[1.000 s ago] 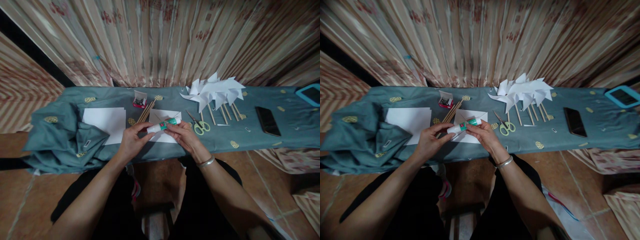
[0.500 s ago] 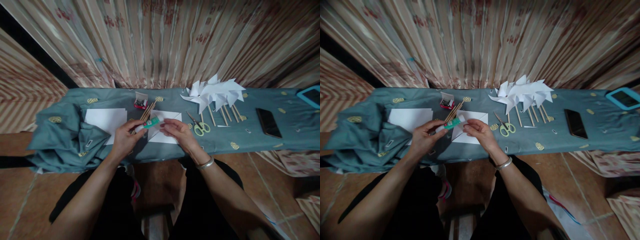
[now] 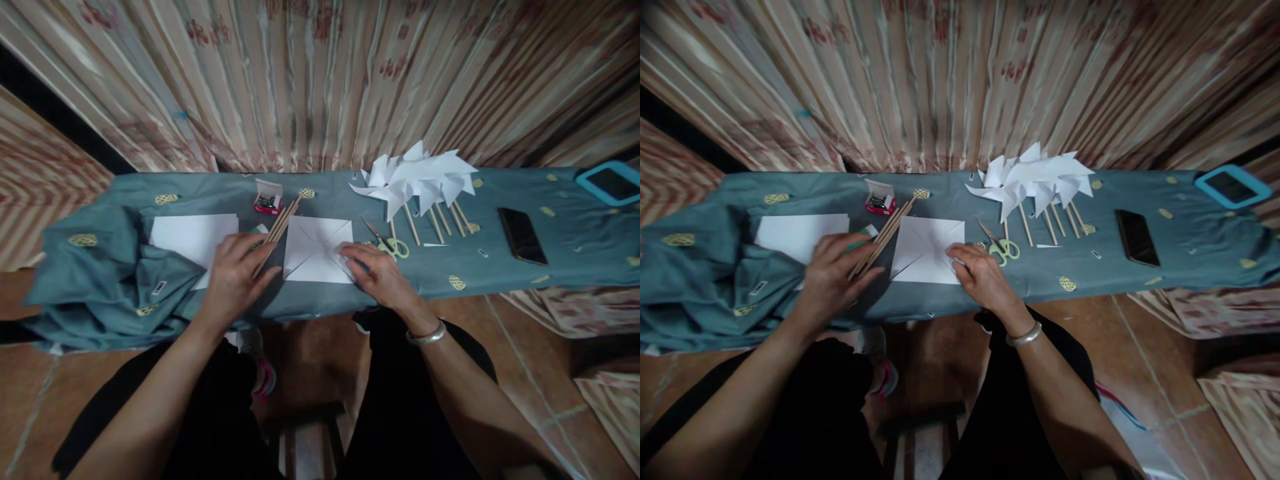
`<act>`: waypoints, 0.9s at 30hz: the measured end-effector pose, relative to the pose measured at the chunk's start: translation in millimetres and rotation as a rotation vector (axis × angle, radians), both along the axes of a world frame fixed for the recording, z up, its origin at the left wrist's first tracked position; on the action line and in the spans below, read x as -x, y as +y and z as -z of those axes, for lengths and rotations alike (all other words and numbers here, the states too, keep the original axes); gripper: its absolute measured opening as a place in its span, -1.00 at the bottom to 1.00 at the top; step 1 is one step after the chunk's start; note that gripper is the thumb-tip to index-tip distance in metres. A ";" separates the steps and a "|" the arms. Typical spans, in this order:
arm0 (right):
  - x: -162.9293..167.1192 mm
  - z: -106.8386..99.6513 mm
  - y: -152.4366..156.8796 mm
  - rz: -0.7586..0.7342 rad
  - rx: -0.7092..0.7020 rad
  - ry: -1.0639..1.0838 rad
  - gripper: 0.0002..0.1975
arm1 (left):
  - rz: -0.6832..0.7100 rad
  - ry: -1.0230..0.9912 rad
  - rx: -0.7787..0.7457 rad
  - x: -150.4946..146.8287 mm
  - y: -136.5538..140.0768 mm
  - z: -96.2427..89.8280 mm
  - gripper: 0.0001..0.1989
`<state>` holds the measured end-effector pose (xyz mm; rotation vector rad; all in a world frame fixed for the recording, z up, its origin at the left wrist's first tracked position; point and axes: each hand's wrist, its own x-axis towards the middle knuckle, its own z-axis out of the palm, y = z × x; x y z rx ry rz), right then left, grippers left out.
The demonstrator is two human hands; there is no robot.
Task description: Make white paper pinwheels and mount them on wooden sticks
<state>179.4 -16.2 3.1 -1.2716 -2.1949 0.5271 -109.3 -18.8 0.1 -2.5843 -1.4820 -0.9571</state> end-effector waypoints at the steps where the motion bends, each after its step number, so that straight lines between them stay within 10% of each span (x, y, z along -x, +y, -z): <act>1: -1.2 2.3 -0.4 -0.011 -0.007 -0.010 -0.71 | 0.111 0.015 0.008 -12.7 -2.9 0.1 -0.72; 6: -5.0 13.4 -3.4 -0.046 -0.032 -0.071 -0.66 | 0.334 0.122 0.060 -58.0 -8.2 9.8 -0.78; 19: -17.1 13.5 -0.9 -0.064 0.220 0.175 -0.55 | 0.291 0.143 0.006 -67.4 -6.4 13.8 -0.85; 27: -5.9 12.5 -7.5 -0.019 0.416 0.456 -0.92 | 0.350 -0.011 0.074 -58.8 -21.0 12.5 -0.87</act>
